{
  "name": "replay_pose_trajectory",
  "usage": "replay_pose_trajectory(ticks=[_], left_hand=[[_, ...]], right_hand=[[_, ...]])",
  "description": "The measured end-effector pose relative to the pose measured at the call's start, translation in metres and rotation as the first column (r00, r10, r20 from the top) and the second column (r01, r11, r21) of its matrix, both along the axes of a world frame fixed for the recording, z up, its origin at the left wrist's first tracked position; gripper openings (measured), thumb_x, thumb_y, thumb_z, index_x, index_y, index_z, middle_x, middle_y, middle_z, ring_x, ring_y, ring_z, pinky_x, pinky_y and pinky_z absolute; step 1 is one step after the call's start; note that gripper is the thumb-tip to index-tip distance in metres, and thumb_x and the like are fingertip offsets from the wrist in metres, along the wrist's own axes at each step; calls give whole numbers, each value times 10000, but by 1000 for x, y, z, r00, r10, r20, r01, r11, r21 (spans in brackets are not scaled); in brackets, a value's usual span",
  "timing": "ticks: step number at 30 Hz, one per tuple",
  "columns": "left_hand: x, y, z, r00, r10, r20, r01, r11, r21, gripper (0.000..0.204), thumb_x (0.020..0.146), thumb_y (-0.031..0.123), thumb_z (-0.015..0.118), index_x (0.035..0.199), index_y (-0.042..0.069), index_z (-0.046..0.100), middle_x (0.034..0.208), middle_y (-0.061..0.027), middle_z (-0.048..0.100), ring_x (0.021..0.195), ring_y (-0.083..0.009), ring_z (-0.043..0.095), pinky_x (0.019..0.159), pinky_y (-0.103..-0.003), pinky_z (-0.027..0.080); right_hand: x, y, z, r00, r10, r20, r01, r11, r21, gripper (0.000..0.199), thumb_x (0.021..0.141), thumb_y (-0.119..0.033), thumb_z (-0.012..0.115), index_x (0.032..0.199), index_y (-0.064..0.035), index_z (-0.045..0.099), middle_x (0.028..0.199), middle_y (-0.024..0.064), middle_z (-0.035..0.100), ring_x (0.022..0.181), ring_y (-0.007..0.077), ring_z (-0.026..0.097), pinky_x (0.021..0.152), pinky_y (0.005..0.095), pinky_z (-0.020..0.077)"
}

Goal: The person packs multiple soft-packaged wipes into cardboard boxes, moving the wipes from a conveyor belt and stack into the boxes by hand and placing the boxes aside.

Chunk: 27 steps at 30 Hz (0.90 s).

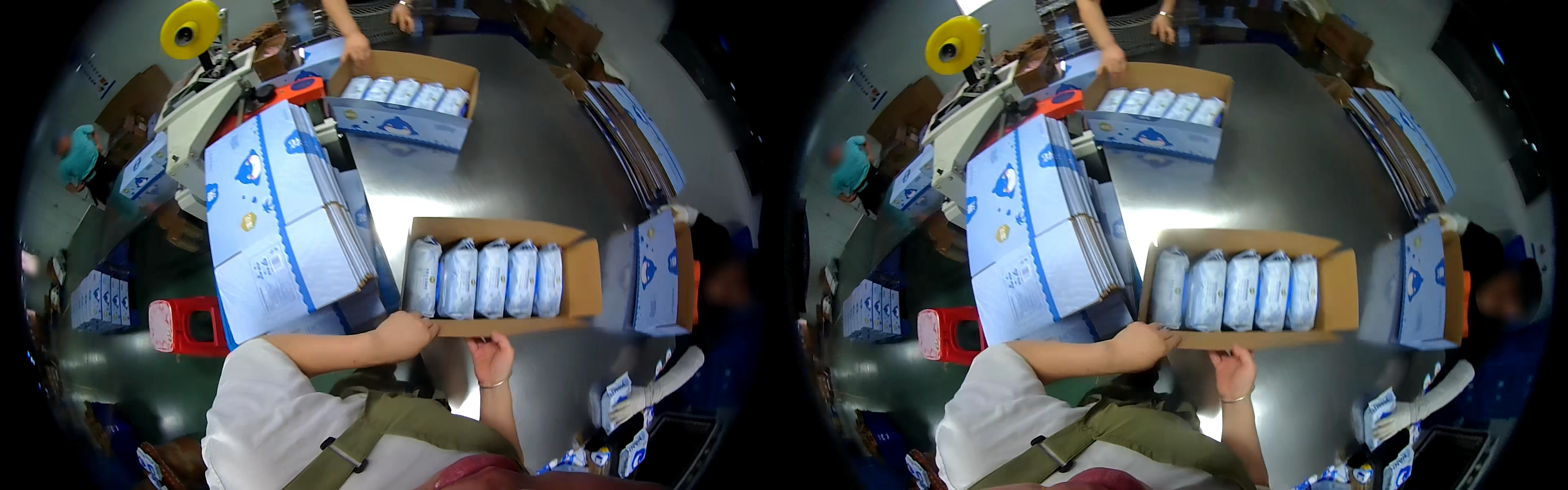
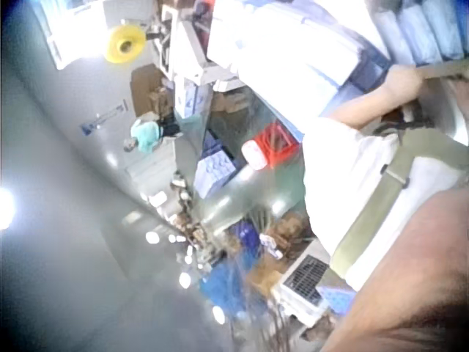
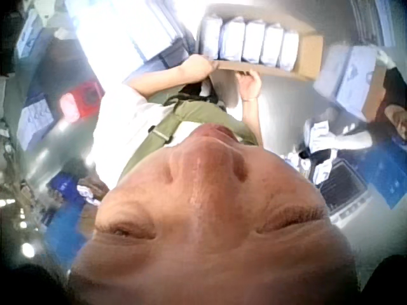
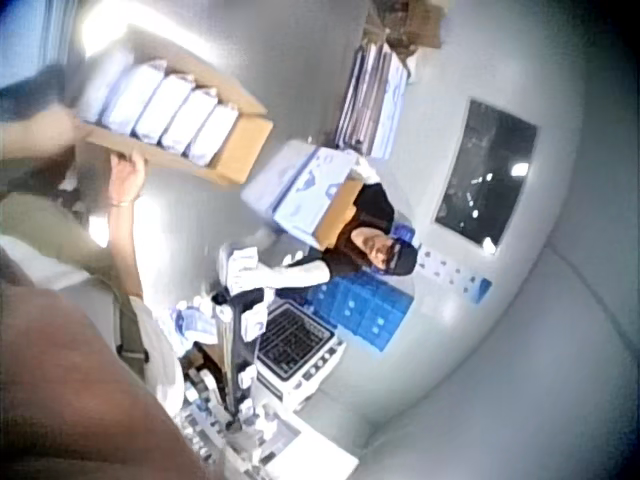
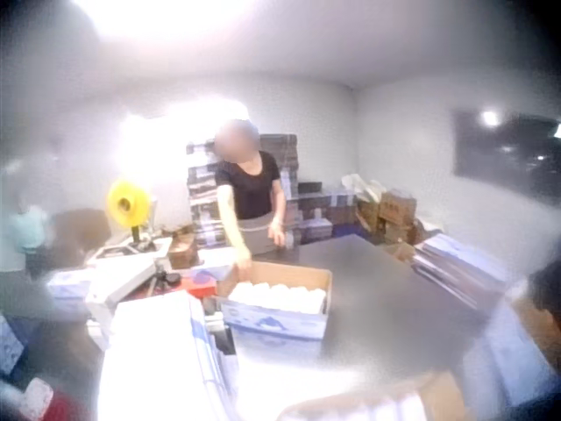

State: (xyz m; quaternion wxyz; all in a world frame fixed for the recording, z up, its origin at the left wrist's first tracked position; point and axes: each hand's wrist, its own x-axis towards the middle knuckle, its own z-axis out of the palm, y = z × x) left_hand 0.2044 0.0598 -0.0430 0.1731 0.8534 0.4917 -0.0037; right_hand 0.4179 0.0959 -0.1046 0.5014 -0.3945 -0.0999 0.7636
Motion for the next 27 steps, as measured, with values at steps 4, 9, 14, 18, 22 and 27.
replay_pose_trajectory(ticks=[4, 9, 14, 18, 22, 27], left_hand=[[-56, -16, 4, 989, 21, 146, -28, 998, 49, 440, 744, 108, 575, 1180, 65, 540, 1163, -116, 553, 1060, -279, 534, 878, -396, 446], [-160, -57, 40, 834, 402, 378, -521, 799, 300, 565, 686, 66, 667, 1227, 83, 503, 1284, -191, 457, 1182, -356, 447, 977, -452, 383], [-247, -150, 36, 101, 979, 178, -913, 20, 407, 597, 733, 205, 688, 1238, -10, 453, 1266, -229, 466, 1166, -402, 447, 979, -452, 369], [-257, -196, -14, -210, 950, 231, -977, -210, -22, 690, 754, 349, 661, 1243, -75, 422, 1258, -264, 463, 1178, -396, 438, 1007, -427, 345], [-248, -183, -12, -178, 908, 378, -975, -112, -191, 715, 712, 375, 683, 1193, -101, 452, 1163, -265, 508, 1113, -371, 484, 957, -413, 390], [-206, -173, 49, -233, 761, 606, -941, -334, 58, 635, 644, 281, 743, 1127, -44, 490, 1089, -226, 541, 1023, -351, 530, 890, -410, 433]], right_hand=[[-50, 11, -35, 988, 9, 153, -11, 1000, 13, 188, 712, 25, 454, 869, -47, 527, 847, 66, 550, 795, 209, 557, 717, 386, 480], [-145, 124, -37, 955, 26, 295, -34, 999, 21, 148, 640, 41, 482, 666, -93, 424, 704, -2, 437, 590, 136, 444, 538, 253, 372], [-181, 365, -113, 981, 194, -14, -192, 978, 79, 129, 739, -9, 477, 843, 29, 543, 863, 117, 577, 757, 236, 553, 667, 334, 494], [-265, 289, -7, 636, 481, 603, -728, 633, 263, 277, 842, -392, 600, 838, -115, 591, 772, 40, 579, 715, 143, 562, 624, 308, 471], [-264, 162, -49, 247, 577, 778, -951, 297, 81, 638, 879, -464, 531, 1347, -58, 381, 1360, 111, 418, 1251, 221, 383, 1002, 379, 328], [-257, 56, 2, 429, 482, 764, -893, 355, 278, 723, 917, -461, 459, 1431, -24, 200, 1425, 128, 322, 1307, 235, 305, 1069, 370, 244]])
